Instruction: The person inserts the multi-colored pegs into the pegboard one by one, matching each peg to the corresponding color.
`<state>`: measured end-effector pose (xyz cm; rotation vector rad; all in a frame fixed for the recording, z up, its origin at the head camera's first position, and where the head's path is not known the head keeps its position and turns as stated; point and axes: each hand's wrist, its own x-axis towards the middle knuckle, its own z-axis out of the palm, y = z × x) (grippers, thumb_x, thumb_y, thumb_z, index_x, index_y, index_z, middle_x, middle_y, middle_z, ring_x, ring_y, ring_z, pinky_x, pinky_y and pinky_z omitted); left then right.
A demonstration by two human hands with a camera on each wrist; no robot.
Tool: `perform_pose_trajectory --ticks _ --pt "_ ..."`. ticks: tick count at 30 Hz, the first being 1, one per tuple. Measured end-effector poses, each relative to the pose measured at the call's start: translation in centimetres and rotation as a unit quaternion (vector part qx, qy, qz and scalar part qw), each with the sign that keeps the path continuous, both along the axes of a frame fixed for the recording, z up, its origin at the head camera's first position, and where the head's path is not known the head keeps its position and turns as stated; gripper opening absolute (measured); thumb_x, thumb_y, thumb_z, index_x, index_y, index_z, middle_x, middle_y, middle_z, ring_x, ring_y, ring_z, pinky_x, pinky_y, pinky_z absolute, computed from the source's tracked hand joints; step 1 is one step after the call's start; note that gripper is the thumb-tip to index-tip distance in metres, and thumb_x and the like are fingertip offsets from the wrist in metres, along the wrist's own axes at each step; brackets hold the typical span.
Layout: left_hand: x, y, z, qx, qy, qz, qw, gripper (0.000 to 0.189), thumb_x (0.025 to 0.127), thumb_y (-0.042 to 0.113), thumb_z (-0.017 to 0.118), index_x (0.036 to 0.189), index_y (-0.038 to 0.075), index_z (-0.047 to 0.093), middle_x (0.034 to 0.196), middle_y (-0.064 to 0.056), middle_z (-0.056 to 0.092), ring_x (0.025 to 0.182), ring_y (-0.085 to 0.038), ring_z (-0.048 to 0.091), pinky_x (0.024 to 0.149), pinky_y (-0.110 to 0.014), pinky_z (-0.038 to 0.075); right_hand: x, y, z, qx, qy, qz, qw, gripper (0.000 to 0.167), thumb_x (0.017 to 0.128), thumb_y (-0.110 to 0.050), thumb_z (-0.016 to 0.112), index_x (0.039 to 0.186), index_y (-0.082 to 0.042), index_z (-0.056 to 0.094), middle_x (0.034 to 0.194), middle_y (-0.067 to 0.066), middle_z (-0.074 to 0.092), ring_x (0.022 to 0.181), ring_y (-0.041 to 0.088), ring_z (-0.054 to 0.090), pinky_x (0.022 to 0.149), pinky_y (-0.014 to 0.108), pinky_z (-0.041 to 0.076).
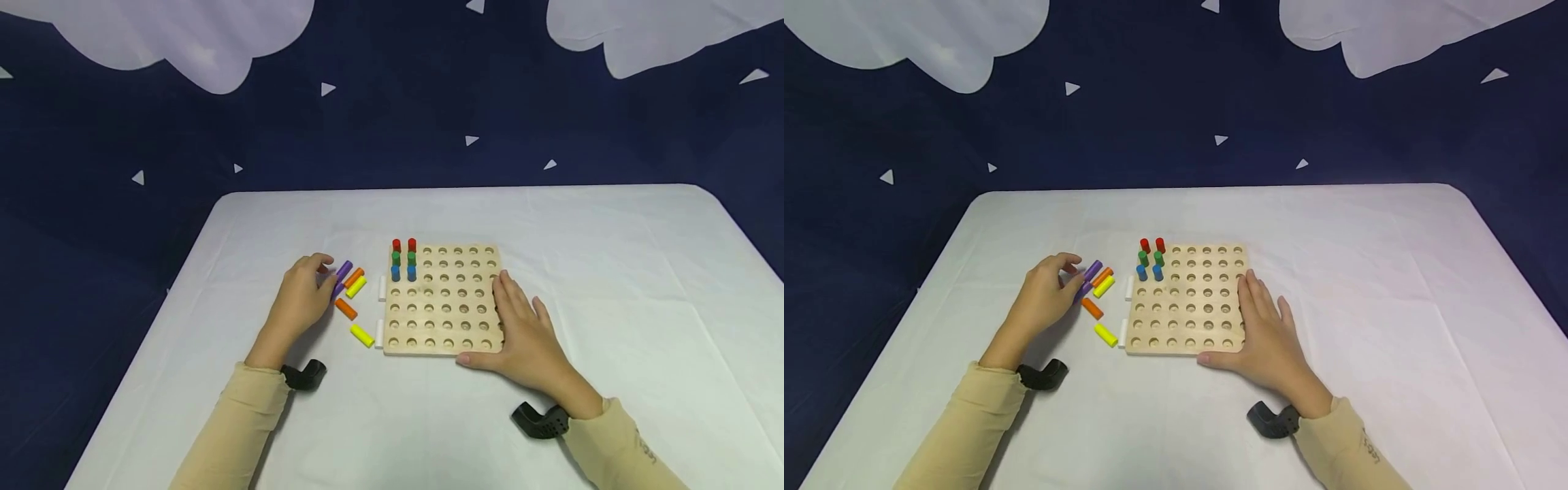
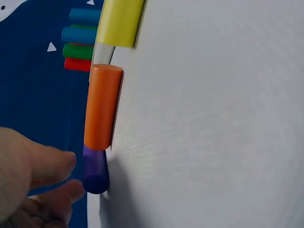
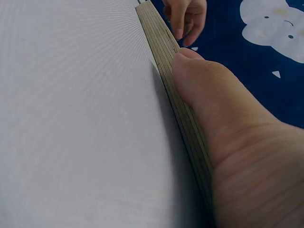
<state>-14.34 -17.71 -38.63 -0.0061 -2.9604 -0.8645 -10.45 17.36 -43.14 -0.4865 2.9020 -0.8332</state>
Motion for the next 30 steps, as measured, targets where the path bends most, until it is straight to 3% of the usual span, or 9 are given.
perform_pose_trajectory --ticks 4,10,19,25,30 --pt "-0.9 -0.1 -0.3 -0.016 -0.019 -0.01 0.9996 0.032 0.098 0.018 0.06 0.125 0.001 0.061 0.113 -0.019 0.064 0.102 -0.032 0.061 0.091 -0.047 0.051 0.1 0.2 -0.2 -0.004 0.001 -0.002 1.0 0.141 0.063 -0.082 0.071 0.159 -0.009 -0.002 0.168 0.01 -0.003 0.155 0.034 0.005 0.119 0.063 -0.002" --pt "-2.2 0.5 0.5 -0.041 -0.086 -0.049 0.9942 0.034 0.097 0.017 0.061 0.127 0.0 0.061 0.11 -0.018 0.066 0.095 -0.029 0.06 0.086 -0.043 0.052 0.2 0.2 -0.3 -0.009 0.0 -0.002 1.0 0.141 0.062 -0.082 0.071 0.159 -0.009 -0.001 0.168 0.011 -0.003 0.155 0.034 0.005 0.119 0.063 -0.003" --pt "-3.2 2.0 0.9 -0.053 -0.147 -0.035 0.9871 0.037 0.094 0.016 0.061 0.129 0.004 0.058 0.105 -0.016 0.066 0.083 -0.025 0.06 0.067 -0.03 0.051 0.0 0.1 -0.5 -0.006 0.004 -0.003 1.0 0.142 0.061 -0.081 0.072 0.159 -0.009 0.0 0.168 0.009 -0.002 0.155 0.033 0.006 0.119 0.062 -0.001" --pt "-2.8 2.2 0.6 -0.028 -0.147 -0.015 0.9887 0.036 0.093 0.017 0.061 0.128 0.008 0.055 0.092 -0.012 0.062 0.072 -0.022 0.06 0.057 -0.026 0.049 0.0 -0.1 -0.5 -0.002 0.005 -0.002 1.0 0.142 0.061 -0.082 0.072 0.159 -0.009 0.0 0.168 0.009 -0.002 0.155 0.033 0.006 0.119 0.062 0.0" --pt "-2.0 2.4 0.5 0.015 -0.106 -0.018 0.994 0.032 0.095 0.017 0.061 0.125 0.008 0.052 0.084 -0.01 0.058 0.063 -0.02 0.056 0.052 -0.027 0.047 -0.1 0.0 -0.5 0.0 0.007 -0.003 1.0 0.143 0.061 -0.082 0.073 0.159 -0.009 0.0 0.168 0.009 -0.002 0.155 0.033 0.006 0.119 0.062 0.0"
